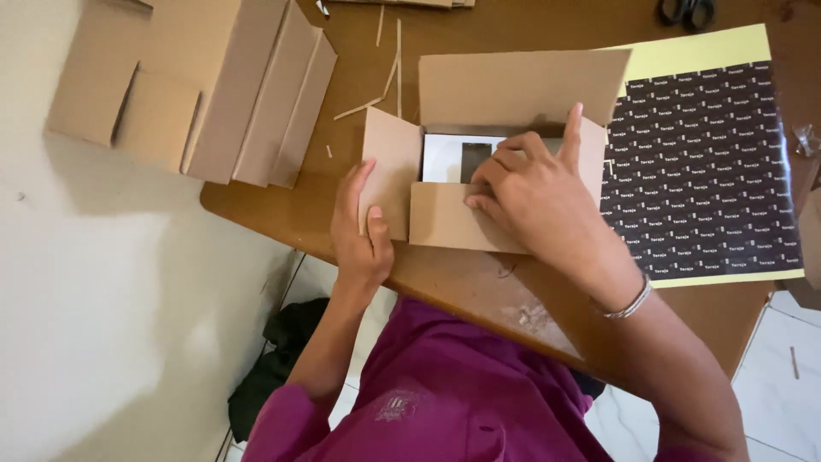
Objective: The person seals white pouches with black labels, places them into small cardboard boxes, and closes the boxes. The person repeats this process for multiple pouches and boxes on a wooden table.
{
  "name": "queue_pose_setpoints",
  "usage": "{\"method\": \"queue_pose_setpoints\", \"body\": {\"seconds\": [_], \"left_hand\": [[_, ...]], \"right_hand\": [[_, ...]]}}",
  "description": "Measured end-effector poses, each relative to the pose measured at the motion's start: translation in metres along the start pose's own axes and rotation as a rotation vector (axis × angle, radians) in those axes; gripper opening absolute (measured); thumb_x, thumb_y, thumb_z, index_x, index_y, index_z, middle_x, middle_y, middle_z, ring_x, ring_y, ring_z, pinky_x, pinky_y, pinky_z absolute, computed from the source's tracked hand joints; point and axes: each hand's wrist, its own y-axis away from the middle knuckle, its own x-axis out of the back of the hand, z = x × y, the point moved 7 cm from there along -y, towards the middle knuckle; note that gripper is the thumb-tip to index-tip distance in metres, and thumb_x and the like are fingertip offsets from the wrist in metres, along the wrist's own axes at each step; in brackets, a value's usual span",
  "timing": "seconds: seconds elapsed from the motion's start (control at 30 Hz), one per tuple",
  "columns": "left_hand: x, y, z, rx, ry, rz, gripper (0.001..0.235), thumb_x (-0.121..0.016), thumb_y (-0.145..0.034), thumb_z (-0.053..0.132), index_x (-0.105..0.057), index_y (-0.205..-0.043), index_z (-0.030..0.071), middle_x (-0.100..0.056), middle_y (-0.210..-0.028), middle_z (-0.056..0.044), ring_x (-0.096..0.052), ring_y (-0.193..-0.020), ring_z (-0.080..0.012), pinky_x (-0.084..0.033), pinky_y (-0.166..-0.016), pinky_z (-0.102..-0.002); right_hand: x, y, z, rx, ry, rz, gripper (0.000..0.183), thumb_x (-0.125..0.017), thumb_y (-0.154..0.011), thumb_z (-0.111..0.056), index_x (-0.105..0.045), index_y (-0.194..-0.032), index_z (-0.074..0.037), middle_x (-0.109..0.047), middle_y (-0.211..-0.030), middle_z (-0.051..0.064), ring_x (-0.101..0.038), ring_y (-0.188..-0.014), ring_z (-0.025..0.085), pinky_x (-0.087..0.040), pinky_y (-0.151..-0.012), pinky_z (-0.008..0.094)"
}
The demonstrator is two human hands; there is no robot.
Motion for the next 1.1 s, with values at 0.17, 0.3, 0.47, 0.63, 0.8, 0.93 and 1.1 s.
{"method": "queue_pose_setpoints", "body": {"seconds": [0.17,0.3,0.47,0.63,0.8,0.93,1.1], "left_hand": [[0.002,-0.001,0.025,0.047,0.09,0.028,0.049,-0.033,-0.11,0.03,-0.043,-0.149,0.002,-0.052,-0.151,-0.016,-0.052,-0.143,-0.0305,-0.043,-0.12,-0.042],[0.001,-0.002,0.023,0.093,0.137,0.036,0.05,-0.033,-0.111,0.03,-0.036,-0.153,0.002,-0.046,-0.156,-0.018,-0.046,-0.148,-0.0306,-0.037,-0.125,-0.042],[0.002,-0.008,0.027,0.024,0.145,0.037,0.051,-0.037,-0.111,0.034,-0.038,-0.152,0.004,-0.037,-0.155,-0.017,-0.04,-0.149,-0.0308,-0.037,-0.126,-0.048],[-0.005,-0.01,0.035,-0.036,0.189,0.022,0.046,-0.042,-0.108,0.023,-0.04,-0.151,0.004,-0.031,-0.157,-0.016,-0.035,-0.151,-0.0304,-0.04,-0.128,-0.051],[-0.007,-0.01,0.023,-0.052,0.145,0.054,0.054,-0.056,-0.102,0.02,-0.04,-0.151,0.004,-0.031,-0.154,-0.022,-0.035,-0.146,-0.0397,-0.024,-0.123,-0.057],[-0.002,-0.011,0.025,-0.071,0.144,0.016,0.058,-0.06,-0.1,0.021,-0.038,-0.151,0.004,-0.028,-0.155,-0.024,-0.032,-0.147,-0.0429,-0.024,-0.122,-0.06],[-0.001,-0.014,0.028,-0.099,0.158,-0.057,0.052,-0.057,-0.102,0.025,-0.042,-0.147,0.005,-0.024,-0.157,-0.022,-0.028,-0.149,-0.0426,-0.024,-0.122,-0.061]], "right_hand": [[0.043,0.006,-0.028,0.094,0.113,0.148,0.018,-0.072,-0.102,-0.027,-0.07,-0.099,-0.01,-0.07,-0.099,0.007,-0.062,-0.122,0.033,-0.012,-0.115,0.082],[0.067,0.027,-0.043,0.122,0.003,0.147,0.031,-0.074,-0.083,0.005,-0.069,-0.108,-0.013,-0.07,-0.111,0.009,-0.061,-0.128,0.036,-0.015,-0.121,0.075],[0.046,0.078,-0.036,0.047,-0.135,0.46,0.034,-0.071,-0.087,0.007,-0.069,-0.112,-0.015,-0.066,-0.125,0.011,-0.045,-0.136,0.04,-0.006,-0.118,0.077],[0.024,0.127,-0.003,-0.158,-0.128,0.734,0.027,-0.083,-0.1,-0.007,-0.06,-0.086,-0.011,-0.038,-0.15,0.024,-0.01,-0.151,0.047,-0.015,-0.123,0.082],[0.002,0.131,0.037,-0.15,-0.614,0.806,0.013,-0.073,-0.094,0.004,-0.061,-0.1,0.004,-0.042,-0.149,0.039,-0.044,-0.141,0.058,-0.042,-0.112,0.064],[0.009,0.125,0.037,-0.125,-0.639,0.77,0.01,-0.072,-0.092,0.005,-0.063,-0.096,0.002,-0.058,-0.138,0.035,-0.061,-0.127,0.05,-0.041,-0.115,0.058],[0.009,0.122,0.049,-0.109,-0.679,0.696,0.018,-0.075,-0.091,-0.004,-0.06,-0.099,0.004,-0.07,-0.12,0.031,-0.069,-0.111,0.049,-0.045,-0.111,0.065]]}}
